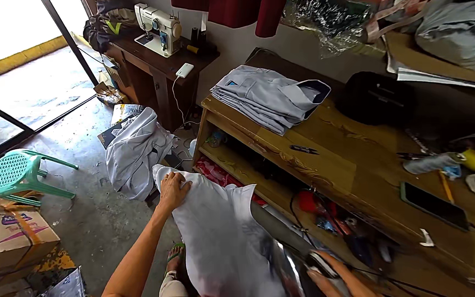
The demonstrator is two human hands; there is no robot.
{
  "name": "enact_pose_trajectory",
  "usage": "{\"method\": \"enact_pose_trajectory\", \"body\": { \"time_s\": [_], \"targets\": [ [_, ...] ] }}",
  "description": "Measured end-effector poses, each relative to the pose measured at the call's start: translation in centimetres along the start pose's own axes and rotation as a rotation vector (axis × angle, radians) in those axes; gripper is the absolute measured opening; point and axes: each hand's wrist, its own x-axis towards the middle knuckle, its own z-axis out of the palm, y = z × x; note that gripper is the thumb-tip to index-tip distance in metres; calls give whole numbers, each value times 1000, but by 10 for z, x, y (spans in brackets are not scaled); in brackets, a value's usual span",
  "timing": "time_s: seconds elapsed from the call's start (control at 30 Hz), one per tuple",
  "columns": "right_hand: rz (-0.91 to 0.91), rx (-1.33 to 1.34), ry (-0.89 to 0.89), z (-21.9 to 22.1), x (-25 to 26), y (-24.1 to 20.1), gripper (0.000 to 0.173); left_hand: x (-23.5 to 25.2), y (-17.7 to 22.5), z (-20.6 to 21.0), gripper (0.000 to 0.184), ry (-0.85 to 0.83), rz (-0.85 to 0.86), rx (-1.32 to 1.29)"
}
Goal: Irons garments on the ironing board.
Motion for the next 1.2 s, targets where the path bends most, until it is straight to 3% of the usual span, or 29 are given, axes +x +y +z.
{"method": "enact_pose_trajectory", "body": {
  "time_s": [0.2, 0.3, 0.5, 0.7, 0.9, 1.07, 1.2],
  "targets": [
    [-188, -4, -84, 69, 138, -121, 63, 9, -4, -8, 44, -174, -17, 2],
    [-184, -61, -177, 99, 183, -150, 62, 15, -3, -11, 32, -281, 12, 29],
    [-265, -310, -274, 107, 165, -153, 54, 34, -18, -18, 30, -393, 62, -135],
    [-58, -234, -109, 118, 176, -171, 56, 41, -25, -19, 30, -439, 77, -175],
    [30, -183, -67, 112, 196, -165, 56, 39, -24, -16, 29, -419, 68, -159],
    [-163, -242, -158, 104, 173, -157, 54, 8, -14, -28, 46, -327, 36, 15],
    [-230, -342, -247, 113, 157, -166, 53, 1, -19, -29, 32, -414, 18, 0]
  ]
}}
